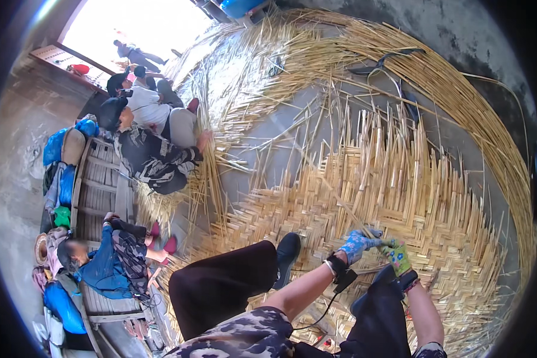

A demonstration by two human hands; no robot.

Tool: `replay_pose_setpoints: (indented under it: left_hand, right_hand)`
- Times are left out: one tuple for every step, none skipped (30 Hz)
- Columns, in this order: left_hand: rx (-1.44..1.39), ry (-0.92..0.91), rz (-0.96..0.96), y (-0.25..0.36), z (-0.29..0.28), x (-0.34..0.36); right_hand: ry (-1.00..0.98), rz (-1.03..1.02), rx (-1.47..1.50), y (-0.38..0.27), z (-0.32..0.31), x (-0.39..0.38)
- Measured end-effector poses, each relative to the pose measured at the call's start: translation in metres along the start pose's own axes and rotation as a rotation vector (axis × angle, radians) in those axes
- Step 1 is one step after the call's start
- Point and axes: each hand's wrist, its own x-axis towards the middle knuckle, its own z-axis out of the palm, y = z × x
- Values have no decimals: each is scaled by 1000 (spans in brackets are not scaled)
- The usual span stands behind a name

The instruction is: The person is weaving a straw mat using long pieces of dried straw material.

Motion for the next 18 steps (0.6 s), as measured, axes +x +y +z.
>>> replay_pose_setpoints:
  left_hand:
    - [29, 4, -10, -3, 3, 6]
    - [123, 44, 95, -8, 8, 9]
    - [415, 121, 277, -9, 7, 15]
    - [653, 130, 490, -12, 9, 19]
    - [436, 76, 519, -13, 6, 23]
    - [551, 125, 422, -14, 4, 28]
    - [440, 164, 222, -14, 0, 33]
    - [769, 186, 335, -12, -7, 39]
    - [621, 264, 272, -10, -11, 45]
    - [470, 333, 289, -6, -17, 51]
    - [68, 390, 238, -1, -21, 60]
    - [-157, 351, 215, 7, -26, 69]
    - [-89, 451, 259, 12, -29, 76]
    - [-25, 507, 294, 18, -31, 84]
    - [-23, 528, 274, 28, -38, 87]
    - [-4, 555, 237, 36, -41, 93]
    - [9, 593, 154, 41, -40, 97]
    - [13, 578, 193, 43, -34, 100]
  right_hand:
    - [-75, -16, 20, 3, 2, -3]
    - [-91, -190, -341, 3, 5, -7]
    - [-29, -343, -716, 3, 8, -14]
    - [-71, -192, -777, 2, 10, -18]
    - [-74, -51, -792, -1, 7, -25]
    - [-90, -76, -465, 0, 5, -27]
    - [-106, -61, -123, -1, -2, -28]
    - [-76, -79, 134, 1, -11, -27]
    - [93, -23, 62, -4, -25, -23]
    - [26, -23, 33, -8, -37, -11]
    - [67, 26, 43, -14, -50, -2]
    - [25, -2, 54, -24, -65, -1]
    - [26, -185, -612, -34, -77, 0]
    - [55, -232, -1029, -42, -86, -1]
    - [37, -341, -1288, -52, -89, -4]
    - [192, -500, -1685, -63, -93, -12]
    - [351, -659, -2081, -74, -92, -18]
    - [491, -569, -2121, -83, -88, -22]
